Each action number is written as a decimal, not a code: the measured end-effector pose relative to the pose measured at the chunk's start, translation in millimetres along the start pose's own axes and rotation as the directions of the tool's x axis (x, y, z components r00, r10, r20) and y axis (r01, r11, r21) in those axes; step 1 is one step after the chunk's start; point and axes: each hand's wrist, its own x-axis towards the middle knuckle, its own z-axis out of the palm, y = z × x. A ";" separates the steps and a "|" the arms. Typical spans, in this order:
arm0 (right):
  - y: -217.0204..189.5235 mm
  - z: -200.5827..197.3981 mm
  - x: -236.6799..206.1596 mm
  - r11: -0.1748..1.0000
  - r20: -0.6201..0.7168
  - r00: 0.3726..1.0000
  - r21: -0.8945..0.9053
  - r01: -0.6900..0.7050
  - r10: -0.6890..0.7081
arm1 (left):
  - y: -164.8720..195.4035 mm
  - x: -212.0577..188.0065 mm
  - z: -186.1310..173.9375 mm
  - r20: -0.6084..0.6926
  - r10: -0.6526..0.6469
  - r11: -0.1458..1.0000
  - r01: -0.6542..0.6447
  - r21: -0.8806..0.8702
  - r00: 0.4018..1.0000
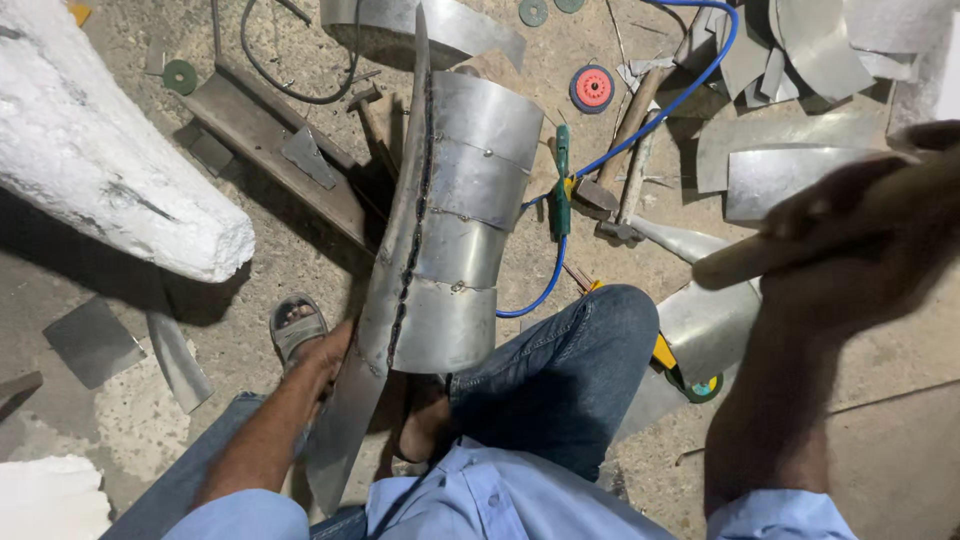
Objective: The person welds a seam on a curved metal duct, then uses a hammer to shape and flatten the welded area. They rotate the duct to access different sections and finish by grinding the weld with an angle grinder to smooth the surface.
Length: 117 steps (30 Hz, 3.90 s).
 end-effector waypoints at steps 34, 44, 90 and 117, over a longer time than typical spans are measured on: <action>-45.4 28.3 -18.4 0.945 -0.096 0.967 -0.208 -0.253 0.237 | 43.6 -15.4 -1.0 0.011 0.106 0.994 -0.105 -0.018 0.994; 11.2 99.1 -18.8 0.989 -0.115 0.993 0.148 -0.015 0.033 | -2.3 5.1 -27.1 -0.025 0.054 0.995 -0.056 -0.078 0.998; 93.7 98.2 -208.2 0.506 0.141 0.496 -0.420 -0.754 0.857 | 73.5 -27.8 -14.9 -0.143 0.328 0.945 -0.325 0.044 0.934; 37.6 146.5 -20.4 0.917 0.041 0.921 -0.120 -0.381 0.388 | 95.0 46.0 -0.6 -0.064 0.162 0.987 -0.161 0.022 0.985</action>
